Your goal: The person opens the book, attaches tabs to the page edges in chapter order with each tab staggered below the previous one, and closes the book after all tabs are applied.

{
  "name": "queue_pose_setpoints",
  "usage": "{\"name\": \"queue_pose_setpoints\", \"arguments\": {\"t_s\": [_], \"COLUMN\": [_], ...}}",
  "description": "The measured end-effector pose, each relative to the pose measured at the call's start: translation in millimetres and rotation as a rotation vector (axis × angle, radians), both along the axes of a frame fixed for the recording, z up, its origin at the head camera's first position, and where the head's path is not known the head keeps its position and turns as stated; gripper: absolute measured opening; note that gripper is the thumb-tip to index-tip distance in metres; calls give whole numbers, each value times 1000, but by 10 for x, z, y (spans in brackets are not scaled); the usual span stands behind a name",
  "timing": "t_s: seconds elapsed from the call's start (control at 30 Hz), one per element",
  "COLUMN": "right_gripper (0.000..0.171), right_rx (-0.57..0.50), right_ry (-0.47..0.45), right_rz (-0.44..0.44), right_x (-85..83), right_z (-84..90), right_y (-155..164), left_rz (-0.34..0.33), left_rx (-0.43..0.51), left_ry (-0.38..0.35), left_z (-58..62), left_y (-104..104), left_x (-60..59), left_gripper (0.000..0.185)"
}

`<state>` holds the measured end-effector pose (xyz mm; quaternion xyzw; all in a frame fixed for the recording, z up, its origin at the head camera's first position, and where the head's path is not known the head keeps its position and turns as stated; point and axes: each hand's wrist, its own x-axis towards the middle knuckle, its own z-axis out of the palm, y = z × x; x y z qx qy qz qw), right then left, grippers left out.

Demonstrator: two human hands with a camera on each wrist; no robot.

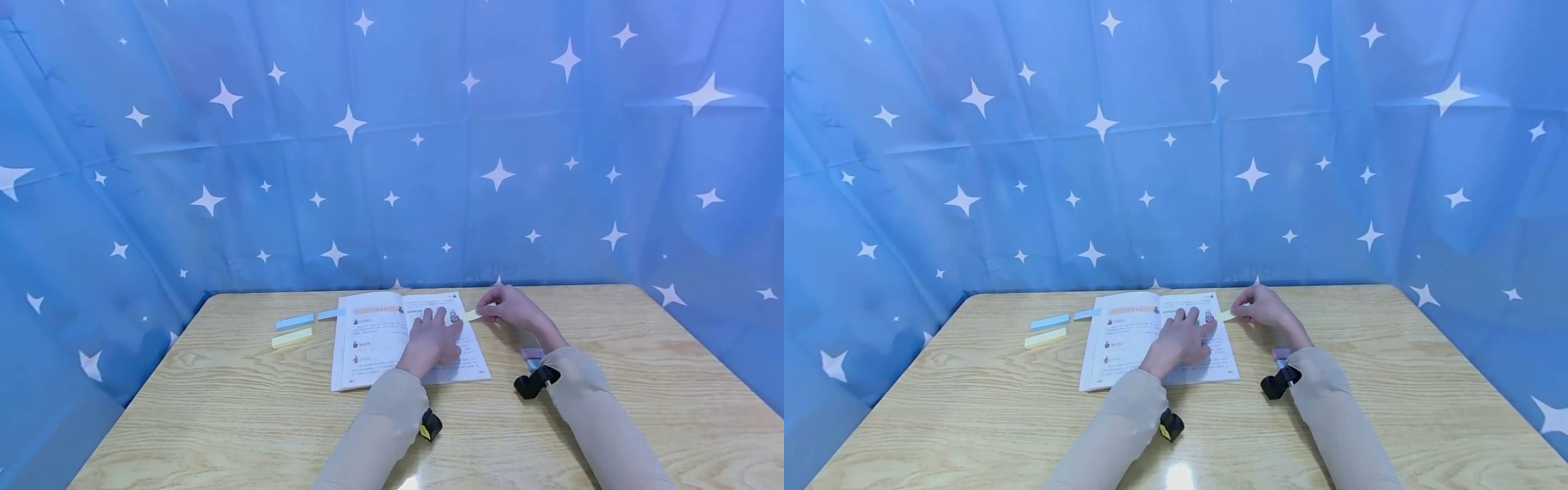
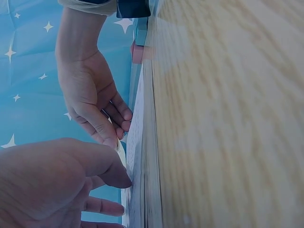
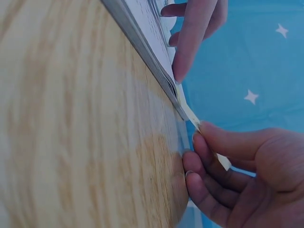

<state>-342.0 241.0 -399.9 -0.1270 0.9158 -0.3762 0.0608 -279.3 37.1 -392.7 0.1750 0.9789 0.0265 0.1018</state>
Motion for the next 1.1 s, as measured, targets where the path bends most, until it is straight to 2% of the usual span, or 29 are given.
{"name": "queue_pose_setpoints", "arguments": {"t_s": [0.5,0.7,0.83,0.97,1.1], "right_gripper": [15,14,16,17,25], "right_rx": [31,86,99,90,121], "right_ry": [-6,67,150,196,152], "right_rz": [-16,-43,-31,58,247], "right_x": [29,66,83,101,126], "right_z": [27,116,187,246,284], "right_y": [-16,-3,-18,-74,-143], "left_rz": [3,5,4,4,5], "left_rx": [-9,-12,-12,-8,1], "left_ry": [14,6,2,1,-3], "left_z": [6,35,44,42,35], "left_y": [20,15,10,13,8], "left_x": [12,28,31,37,35], "left_gripper": [56,56,56,56,56]}}
